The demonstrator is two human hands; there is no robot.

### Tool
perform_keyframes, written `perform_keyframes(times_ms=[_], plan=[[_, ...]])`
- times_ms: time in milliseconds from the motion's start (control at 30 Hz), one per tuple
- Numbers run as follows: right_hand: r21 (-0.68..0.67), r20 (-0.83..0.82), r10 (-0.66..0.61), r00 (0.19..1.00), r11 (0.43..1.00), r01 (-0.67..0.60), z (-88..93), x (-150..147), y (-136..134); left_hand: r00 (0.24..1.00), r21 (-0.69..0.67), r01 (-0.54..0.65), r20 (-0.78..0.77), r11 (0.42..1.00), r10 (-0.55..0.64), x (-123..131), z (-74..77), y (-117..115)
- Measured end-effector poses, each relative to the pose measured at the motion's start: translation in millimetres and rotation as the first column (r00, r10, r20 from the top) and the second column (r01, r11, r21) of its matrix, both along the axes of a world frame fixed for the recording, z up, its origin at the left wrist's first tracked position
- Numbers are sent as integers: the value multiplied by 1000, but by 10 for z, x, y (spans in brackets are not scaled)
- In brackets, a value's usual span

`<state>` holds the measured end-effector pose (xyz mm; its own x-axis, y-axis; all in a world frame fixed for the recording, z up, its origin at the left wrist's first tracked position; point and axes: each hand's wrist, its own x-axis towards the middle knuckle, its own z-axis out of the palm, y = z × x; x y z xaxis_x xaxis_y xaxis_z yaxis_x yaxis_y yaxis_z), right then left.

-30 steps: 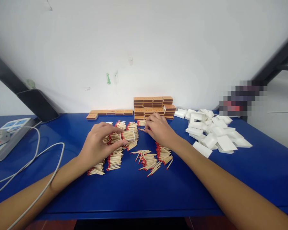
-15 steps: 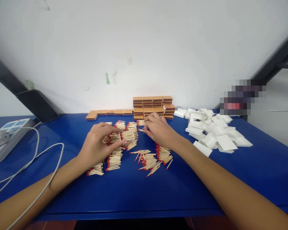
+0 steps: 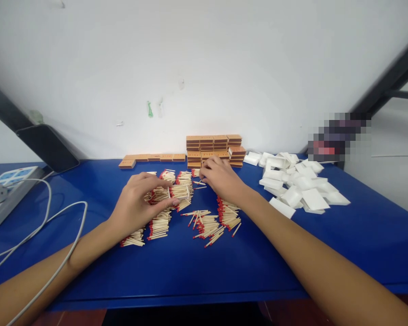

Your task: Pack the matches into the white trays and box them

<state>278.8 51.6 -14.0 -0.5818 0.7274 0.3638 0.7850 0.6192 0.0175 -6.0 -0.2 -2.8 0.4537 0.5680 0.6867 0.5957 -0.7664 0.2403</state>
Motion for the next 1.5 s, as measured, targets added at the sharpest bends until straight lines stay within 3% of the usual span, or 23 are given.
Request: perform_keyframes(times_ms=[233,433,767,933,1200,1500], plan=[[0,170,-39,985,999,40,102,-61,-7,1000,10,-1,-5,1000,1,7,7,4],[-2,124,44,991,999,-44,125,-39,-135,999,-7,-24,-23,1000,24,-3,7,-1],[49,146,-27,989,999,20,-24,-26,17,1000,19,-9,-13,1000,9,4,-8,10],[66,162,-49,986,997,39,7,-51,-34,1000,20,-6,-15,1000,6,1,-3,7],[-19,162,73,984,997,-71,60,-77,-232,1000,8,-11,-16,1000,12,-5,-7,6],[-8,140,46,989,999,-45,24,-39,-206,1000,5,-12,-17,1000,12,-5,1,-3]])
